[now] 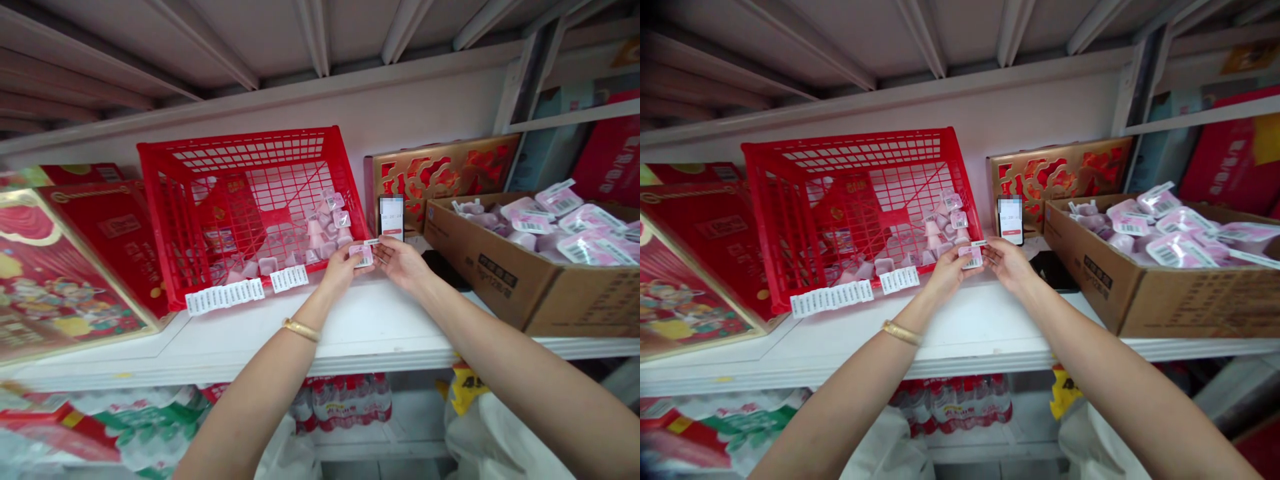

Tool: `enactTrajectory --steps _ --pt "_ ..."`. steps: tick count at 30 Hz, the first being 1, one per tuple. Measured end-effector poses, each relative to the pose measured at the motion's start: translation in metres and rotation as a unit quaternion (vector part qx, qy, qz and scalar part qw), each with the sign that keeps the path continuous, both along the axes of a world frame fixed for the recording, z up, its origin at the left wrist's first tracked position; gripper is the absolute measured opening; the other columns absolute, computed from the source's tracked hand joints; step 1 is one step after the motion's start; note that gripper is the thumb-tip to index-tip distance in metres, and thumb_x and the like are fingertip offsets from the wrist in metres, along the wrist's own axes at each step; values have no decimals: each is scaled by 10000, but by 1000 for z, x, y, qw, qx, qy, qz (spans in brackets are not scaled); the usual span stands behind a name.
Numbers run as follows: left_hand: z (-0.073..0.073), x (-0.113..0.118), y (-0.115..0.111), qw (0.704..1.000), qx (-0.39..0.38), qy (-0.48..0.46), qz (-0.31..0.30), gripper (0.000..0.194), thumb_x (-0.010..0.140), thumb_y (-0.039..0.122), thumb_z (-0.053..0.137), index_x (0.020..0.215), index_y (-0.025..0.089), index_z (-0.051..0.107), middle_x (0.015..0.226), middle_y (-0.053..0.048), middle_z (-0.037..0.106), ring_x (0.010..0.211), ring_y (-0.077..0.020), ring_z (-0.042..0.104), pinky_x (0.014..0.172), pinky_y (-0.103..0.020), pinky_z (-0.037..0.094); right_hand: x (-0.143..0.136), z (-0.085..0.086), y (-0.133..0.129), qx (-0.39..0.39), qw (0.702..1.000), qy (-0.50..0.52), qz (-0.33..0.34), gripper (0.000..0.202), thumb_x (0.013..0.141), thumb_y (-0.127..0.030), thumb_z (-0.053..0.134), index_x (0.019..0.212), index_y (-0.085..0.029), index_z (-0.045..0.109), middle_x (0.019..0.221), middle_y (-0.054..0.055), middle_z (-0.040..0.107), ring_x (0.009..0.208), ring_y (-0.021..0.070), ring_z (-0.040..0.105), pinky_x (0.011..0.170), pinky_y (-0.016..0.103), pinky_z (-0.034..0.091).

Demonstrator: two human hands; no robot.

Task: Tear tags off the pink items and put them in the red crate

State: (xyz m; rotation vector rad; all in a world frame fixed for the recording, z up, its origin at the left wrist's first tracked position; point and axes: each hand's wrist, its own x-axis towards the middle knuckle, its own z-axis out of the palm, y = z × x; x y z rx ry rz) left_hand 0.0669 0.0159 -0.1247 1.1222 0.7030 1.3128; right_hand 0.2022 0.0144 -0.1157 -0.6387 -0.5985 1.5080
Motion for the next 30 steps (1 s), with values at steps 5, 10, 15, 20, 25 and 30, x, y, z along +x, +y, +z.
enactTrajectory --steps 5,10,15,20,25,30 --pt "2 -1 -4 1000 6 -12 -4 230 723 40 564 904 139 666 839 -39 699 746 -150 670 843 -436 572 -3 -3 -2 7 999 -34 11 77 659 -122 686 656 -184 639 624 -13 653 646 108 590 608 222 462" --pt "3 -2 -5 1000 1 -19 -13 238 713 49 552 895 135 680 812 -41 705 749 -153 669 840 -423 572 -4 -7 -3 36 997 -58 21 143 587 -162 762 654 -191 639 642 -17 659 658 114 586 615 230 440" --pt "1 -2 -5 1000 6 -19 -22 232 719 58 569 903 135 686 861 -52 715 802 -162 675 863 -434 565 -5 -9 -3 47 996 -68 19 207 538 -201 806 657 -198 638 637 -25 653 649 114 572 610 238 424" --pt "-2 -3 -3 1000 12 -10 -20 198 752 96 594 928 133 677 860 -47 722 771 -153 676 849 -416 574 -5 -10 -3 48 996 -74 21 247 503 -216 831 655 -196 637 623 -34 644 635 108 565 592 234 413" --pt "-4 -4 0 1000 22 -3 -19 186 760 134 631 939 135 682 873 -48 725 791 -170 680 853 -437 571 -5 -9 -4 48 995 -89 14 247 514 -225 830 663 -198 634 634 -35 646 637 110 572 598 238 426" --pt "-6 -4 1 999 37 -2 -14 171 767 150 643 930 131 690 900 -55 723 828 -176 677 841 -425 576 -6 -9 -6 56 992 -113 -21 232 512 -231 816 651 -203 633 621 -37 635 614 108 571 580 236 424"
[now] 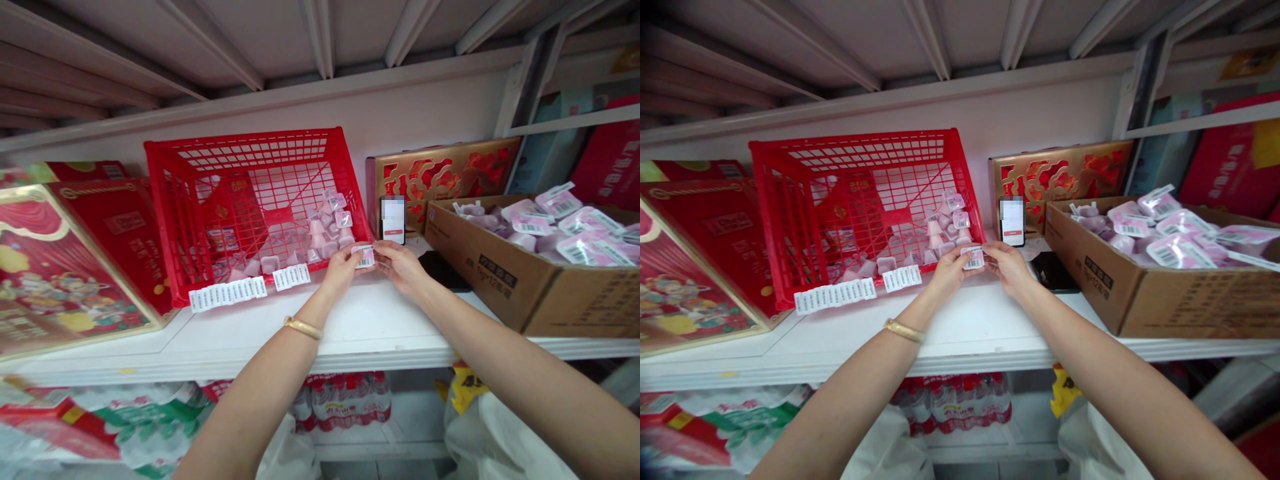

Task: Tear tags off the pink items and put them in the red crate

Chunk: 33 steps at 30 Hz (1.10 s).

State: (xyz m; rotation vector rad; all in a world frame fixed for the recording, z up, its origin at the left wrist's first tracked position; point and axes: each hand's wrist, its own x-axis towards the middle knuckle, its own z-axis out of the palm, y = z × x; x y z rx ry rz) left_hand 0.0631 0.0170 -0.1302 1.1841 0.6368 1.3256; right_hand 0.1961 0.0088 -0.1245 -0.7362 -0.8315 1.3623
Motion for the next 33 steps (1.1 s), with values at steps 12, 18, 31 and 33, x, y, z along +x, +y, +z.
enactTrajectory --steps 12,18,31,33 --pt "-1 -1 1 1000 -1 8 1 229 773 185 654 994 146 696 934 -56 727 816 -172 680 809 -400 580 -1 1 -1 17 999 -31 -13 244 539 -274 783 753 -214 680 648 -27 662 579 103 562 548 234 416" --pt "0 -1 -1 999 -2 49 11 272 779 186 638 1040 140 702 936 -66 728 776 -159 666 636 -282 578 -1 2 -2 14 999 -45 3 268 502 -273 813 686 -206 631 615 -37 643 582 117 573 561 245 429" --pt "1 0 -1 999 -10 39 2 250 758 183 654 995 129 716 896 -77 731 747 -159 660 548 -221 519 0 -4 2 35 998 -57 22 215 571 -327 769 668 -203 623 611 -27 628 600 129 566 590 258 421" --pt "0 -1 -1 999 -13 34 1 249 762 186 647 995 126 713 887 -78 730 742 -158 659 551 -224 522 0 -4 2 34 998 -51 20 210 585 -345 758 670 -206 627 604 -27 625 594 129 559 580 256 415"
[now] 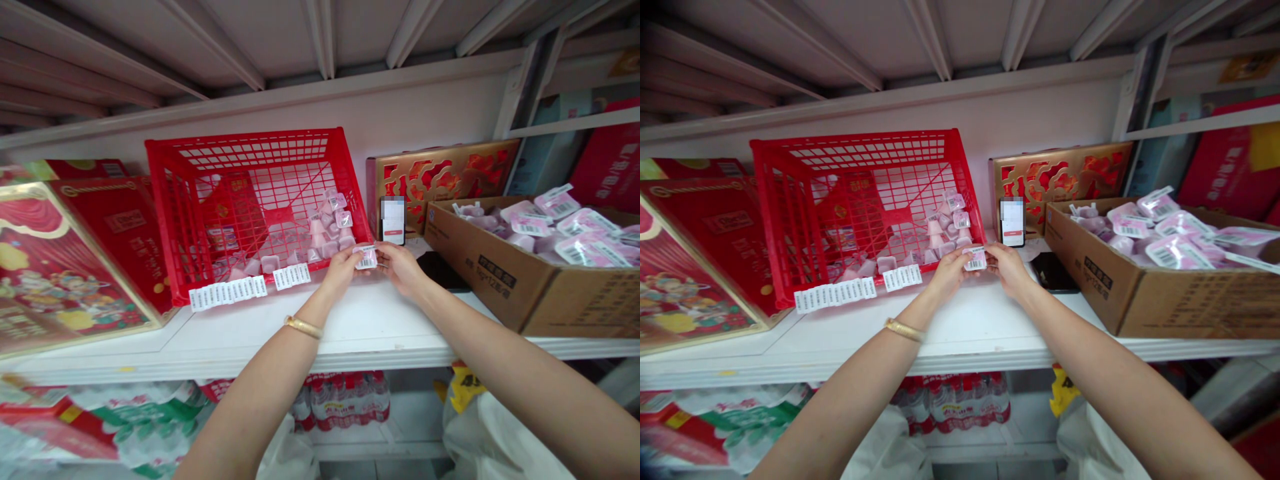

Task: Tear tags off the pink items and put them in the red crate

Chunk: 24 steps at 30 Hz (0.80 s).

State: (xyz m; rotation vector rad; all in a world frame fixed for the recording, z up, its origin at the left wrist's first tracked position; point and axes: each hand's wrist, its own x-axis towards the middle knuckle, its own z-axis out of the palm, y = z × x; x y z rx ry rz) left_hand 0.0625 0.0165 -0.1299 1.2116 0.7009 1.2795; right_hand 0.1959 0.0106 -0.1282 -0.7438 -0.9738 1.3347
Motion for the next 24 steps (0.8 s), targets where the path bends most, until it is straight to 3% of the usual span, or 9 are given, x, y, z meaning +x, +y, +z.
enactTrajectory --steps 7,17,24 --pt "0 1 0 1000 -5 -2 -3 216 783 154 607 970 111 707 840 -75 725 713 -151 650 554 -228 523 -1 1 -1 9 1000 -21 5 296 496 -338 826 636 -195 609 612 -33 621 604 121 562 595 253 435" --pt "0 1 -1 1000 0 6 4 207 770 147 619 951 118 715 871 -77 729 732 -164 660 590 -254 534 -2 -2 1 22 1000 -18 2 312 512 -370 815 661 -204 596 619 -38 616 591 117 554 584 254 428" --pt "9 1 -2 998 31 35 33 275 716 241 721 970 135 710 908 -59 730 710 -148 656 583 -242 541 -4 13 0 87 990 -87 -66 330 502 -421 784 652 -216 573 591 -40 595 587 126 518 598 272 407"
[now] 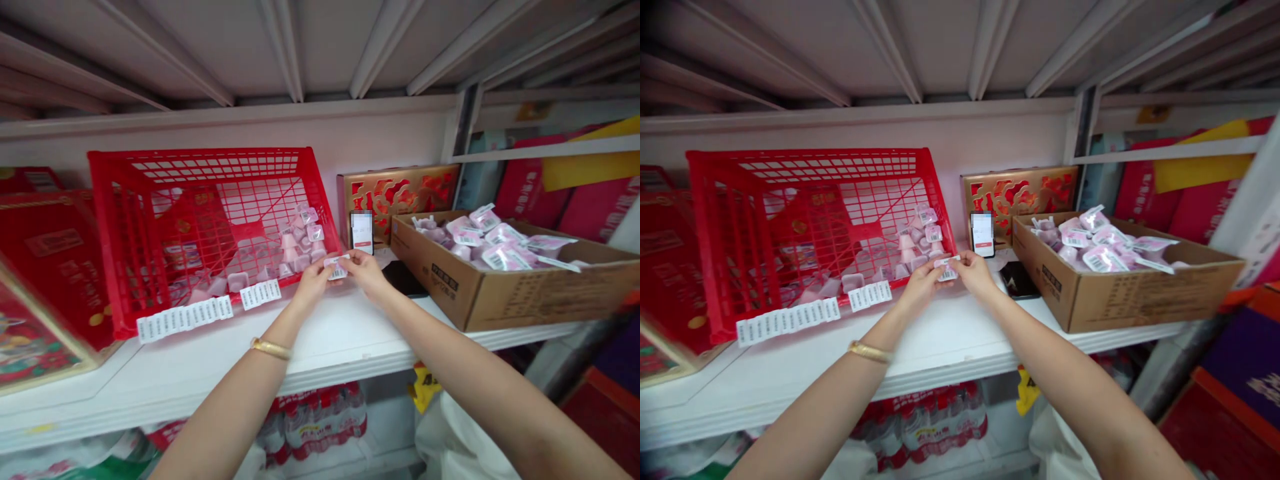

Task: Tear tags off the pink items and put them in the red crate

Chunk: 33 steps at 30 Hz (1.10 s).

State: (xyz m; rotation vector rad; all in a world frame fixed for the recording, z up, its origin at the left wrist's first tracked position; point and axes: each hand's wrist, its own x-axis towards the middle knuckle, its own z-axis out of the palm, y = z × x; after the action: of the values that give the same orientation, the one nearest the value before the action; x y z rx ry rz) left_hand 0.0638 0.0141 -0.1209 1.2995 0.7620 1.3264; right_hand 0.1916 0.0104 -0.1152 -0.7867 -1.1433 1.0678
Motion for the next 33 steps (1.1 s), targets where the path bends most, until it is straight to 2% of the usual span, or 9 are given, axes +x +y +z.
enactTrajectory --steps 5,7,10,17,21,24,26,28,33 --pt "26 5 -16 990 76 96 69 366 679 397 776 932 135 739 722 -29 709 569 -121 609 456 -182 453 16 35 -30 160 969 -151 -114 118 711 -309 656 700 -234 566 631 -35 572 610 130 498 627 275 387" --pt "40 15 -27 989 97 92 62 408 674 427 779 955 133 741 654 -17 683 533 -115 595 432 -181 432 28 51 -48 207 945 -207 -146 74 750 -267 631 724 -233 571 663 -28 580 626 130 502 635 274 381" --pt "61 40 -40 992 113 62 7 414 678 425 780 965 129 740 681 -17 691 550 -110 608 483 -194 478 54 72 -69 236 925 -243 -175 79 758 -255 646 738 -226 575 674 -24 586 623 126 504 630 271 373" --pt "93 135 -37 991 77 15 -105 211 794 206 684 974 109 733 846 -58 744 651 -94 658 781 -279 560 148 106 -77 184 905 -293 -248 194 701 -324 698 750 -182 576 659 -8 598 600 128 525 590 269 397" --pt "94 183 -35 983 73 51 -161 239 854 112 561 1037 109 714 910 -79 749 725 -110 689 838 -289 548 205 110 -82 107 887 -352 -280 184 709 -310 689 774 -177 580 669 12 609 581 136 535 562 283 409" --pt "85 203 -34 974 90 114 -174 324 844 103 557 1146 114 673 1020 -101 736 821 -152 702 834 -310 550 241 103 -87 65 832 -418 -359 289 674 -251 714 928 -193 589 702 17 619 630 177 573 601 325 442" --pt "77 206 -32 970 110 151 -156 394 811 102 592 1201 122 648 1101 -118 716 887 -181 697 853 -333 545 254 97 -90 53 785 -458 -414 427 649 -245 736 1044 -207 579 770 31 636 686 203 597 649 360 464" --pt "70 200 -31 965 141 175 -135 444 790 86 594 1229 136 634 1149 -122 700 930 -185 688 887 -337 531 254 94 -96 60 756 -477 -444 477 664 -283 727 1111 -221 571 839 46 649 728 218 612 677 380 475" --pt "64 146 -31 953 204 210 -78 439 782 73 548 1202 150 651 1118 -109 707 845 -143 683 858 -311 535 200 96 -112 166 735 -480 -449 384 710 -310 661 1087 -250 615 864 44 690 755 221 638 709 376 482"
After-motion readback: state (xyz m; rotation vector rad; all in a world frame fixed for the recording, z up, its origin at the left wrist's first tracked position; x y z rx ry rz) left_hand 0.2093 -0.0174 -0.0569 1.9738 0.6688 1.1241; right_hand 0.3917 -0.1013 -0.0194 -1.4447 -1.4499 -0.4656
